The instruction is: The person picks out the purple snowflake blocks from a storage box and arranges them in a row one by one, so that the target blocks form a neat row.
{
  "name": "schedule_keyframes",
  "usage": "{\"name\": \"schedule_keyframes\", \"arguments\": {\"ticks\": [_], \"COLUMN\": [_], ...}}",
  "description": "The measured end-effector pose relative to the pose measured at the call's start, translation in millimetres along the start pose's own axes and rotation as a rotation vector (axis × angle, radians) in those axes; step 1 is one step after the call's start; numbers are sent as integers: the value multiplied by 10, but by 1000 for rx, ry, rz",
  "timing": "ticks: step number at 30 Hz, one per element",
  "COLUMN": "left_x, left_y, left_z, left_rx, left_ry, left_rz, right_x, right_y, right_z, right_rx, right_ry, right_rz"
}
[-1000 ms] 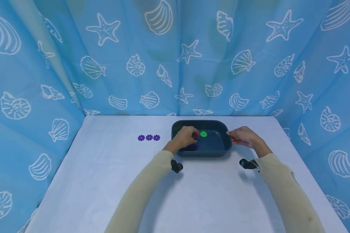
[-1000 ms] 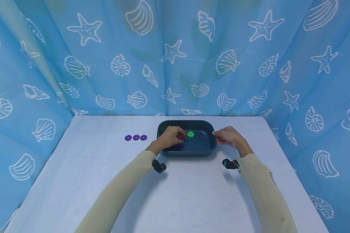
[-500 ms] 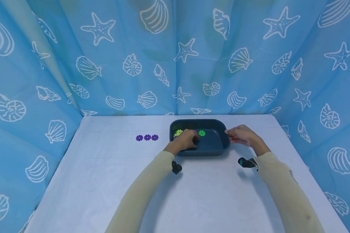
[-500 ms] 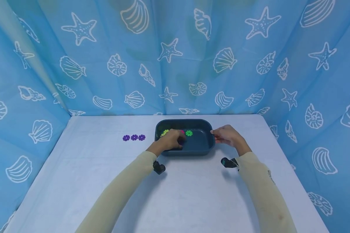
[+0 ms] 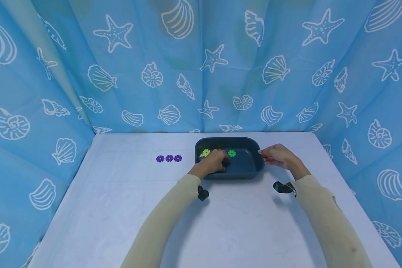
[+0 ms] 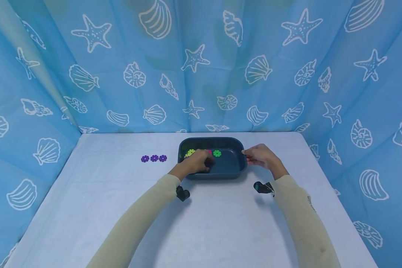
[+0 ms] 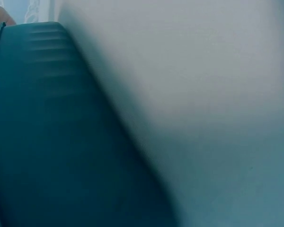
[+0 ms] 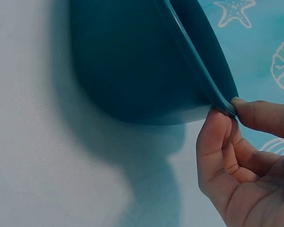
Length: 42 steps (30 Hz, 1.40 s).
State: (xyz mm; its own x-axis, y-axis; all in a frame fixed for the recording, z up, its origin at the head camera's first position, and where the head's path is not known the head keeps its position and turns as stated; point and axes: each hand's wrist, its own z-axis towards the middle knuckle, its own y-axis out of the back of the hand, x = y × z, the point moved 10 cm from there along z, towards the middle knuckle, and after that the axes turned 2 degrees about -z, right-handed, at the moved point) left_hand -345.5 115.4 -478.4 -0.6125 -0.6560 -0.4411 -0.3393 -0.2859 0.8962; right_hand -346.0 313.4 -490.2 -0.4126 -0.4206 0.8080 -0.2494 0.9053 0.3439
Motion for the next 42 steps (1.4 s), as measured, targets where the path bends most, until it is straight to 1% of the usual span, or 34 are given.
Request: {"name": "schedule_keyframes", "arguments": {"ticks": [4, 10, 15, 18, 22, 25, 28, 30, 34, 38, 42], "left_x": [9, 25, 4, -9, -17, -26, 1, 49, 243, 493, 786], "left_y": [9, 23, 28, 67, 206, 370, 553, 673, 936, 1162, 1311], "left_z": [-21, -32, -35, -38, -37, -44, -63, -88, -224, -423, -674], "left_rx": [7, 13, 4, -13, -54, -86, -110, -124, -174, -216, -240], "left_ry": [-14, -2, 16, 8, -6, -18, -25, -23, 16, 83, 158], "left_rz": [-6, -17, -12, -30, -51, -69, -97, -113, -114, -104, -123], "right_x": [0, 23, 32, 24, 18, 14, 7, -1, 8, 8, 2], "right_y": [-14, -2, -10, -19, -26, -28, -21, -8, -10, -13, -18], "right_z": [10, 3, 0, 8, 6, 1, -1, -3, 1, 7, 16], "right_rx": [12, 0, -4, 0, 7, 9, 8, 5, -4, -7, -6], "right_ry": [0, -19, -23, -16, -11, -8, -8, -12, -28, -33, -34], "right_rz": [3, -9, -4, 1, 12, 15, 5, -5, -15, -25, -34]}}
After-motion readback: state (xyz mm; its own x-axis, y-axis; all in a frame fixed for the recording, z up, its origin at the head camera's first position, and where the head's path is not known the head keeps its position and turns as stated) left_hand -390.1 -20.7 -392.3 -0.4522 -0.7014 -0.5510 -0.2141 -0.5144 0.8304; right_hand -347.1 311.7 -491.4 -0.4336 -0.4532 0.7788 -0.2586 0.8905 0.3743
